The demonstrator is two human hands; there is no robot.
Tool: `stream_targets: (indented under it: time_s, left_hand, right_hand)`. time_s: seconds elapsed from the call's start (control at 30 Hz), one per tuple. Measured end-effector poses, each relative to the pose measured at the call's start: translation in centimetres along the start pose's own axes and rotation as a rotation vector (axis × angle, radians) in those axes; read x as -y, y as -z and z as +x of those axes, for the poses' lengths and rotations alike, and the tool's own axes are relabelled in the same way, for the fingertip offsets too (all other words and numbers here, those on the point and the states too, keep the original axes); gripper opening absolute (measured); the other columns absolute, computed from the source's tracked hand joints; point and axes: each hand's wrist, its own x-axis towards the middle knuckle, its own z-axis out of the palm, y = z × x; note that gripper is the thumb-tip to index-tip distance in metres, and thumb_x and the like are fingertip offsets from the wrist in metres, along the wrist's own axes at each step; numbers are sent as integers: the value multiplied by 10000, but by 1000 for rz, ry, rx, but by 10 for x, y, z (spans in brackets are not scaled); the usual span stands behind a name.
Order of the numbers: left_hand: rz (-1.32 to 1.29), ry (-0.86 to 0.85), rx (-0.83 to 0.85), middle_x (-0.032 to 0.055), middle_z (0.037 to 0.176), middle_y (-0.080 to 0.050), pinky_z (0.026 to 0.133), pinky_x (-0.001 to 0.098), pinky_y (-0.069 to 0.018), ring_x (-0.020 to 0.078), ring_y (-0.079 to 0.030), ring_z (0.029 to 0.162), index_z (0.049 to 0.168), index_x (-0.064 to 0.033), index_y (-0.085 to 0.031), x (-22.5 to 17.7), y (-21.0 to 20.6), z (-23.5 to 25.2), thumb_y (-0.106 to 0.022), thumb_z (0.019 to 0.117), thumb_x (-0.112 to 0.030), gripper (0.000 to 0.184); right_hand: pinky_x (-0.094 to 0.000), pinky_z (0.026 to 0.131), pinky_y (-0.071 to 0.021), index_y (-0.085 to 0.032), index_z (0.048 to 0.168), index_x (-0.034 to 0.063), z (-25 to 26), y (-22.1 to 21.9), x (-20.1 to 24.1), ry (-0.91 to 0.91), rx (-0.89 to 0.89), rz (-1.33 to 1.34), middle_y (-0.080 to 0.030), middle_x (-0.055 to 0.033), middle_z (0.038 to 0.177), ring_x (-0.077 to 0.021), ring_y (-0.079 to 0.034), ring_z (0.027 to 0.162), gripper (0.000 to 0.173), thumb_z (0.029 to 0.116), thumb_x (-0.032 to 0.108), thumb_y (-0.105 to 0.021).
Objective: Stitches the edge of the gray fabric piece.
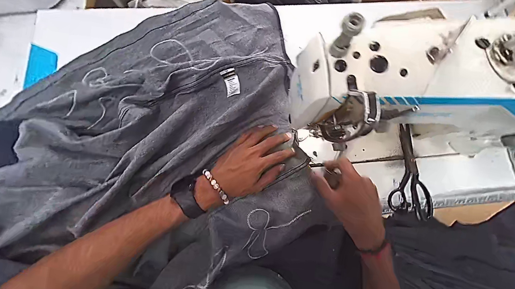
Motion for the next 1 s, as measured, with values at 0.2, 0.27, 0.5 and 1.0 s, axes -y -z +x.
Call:
stream_targets:
  time_s: [0.2,0.27,0.5,1.0]
  left_hand:
    - [-36,-131,-39,54,1405,-617,1146,480,-407,267,-509,1370,1300,-302,-711,-9,-5,-3,-481,1053,-334,339]
    - [-98,-99,-45,55,1374,-634,1144,473,-411,269,-500,1377,1195,-262,-763,-15,-7,-7,-519,1028,-300,298]
    - [-46,-153,-52,61,1379,-630,1144,507,-379,286,-495,1378,1247,-294,-744,-13,-5,-8,-509,1028,-286,321]
    - [120,99,32,-10,1543,-494,1076,489,-384,254,-422,1420,1469,-360,-566,-14,-3,2,-404,1049,-448,459]
  right_hand:
    - [-369,469,-547,-696,1106,165,-104,-18,-2,413,149,93,-700,-6,920,-142,-656,620,218,915,166,-591]
    - [-352,445,-529,-714,973,191,-129,-55,11,538,311,20,-658,-52,955,-180,-645,623,157,879,103,-622]
    - [-307,709,-616,-759,1084,107,-68,-27,40,341,240,497,-741,6,919,-80,-696,784,200,1021,180,-584]
    - [-406,593,-535,-778,981,153,6,-37,48,-79,-244,35,-678,-14,815,-175,-648,686,121,960,234,-690]
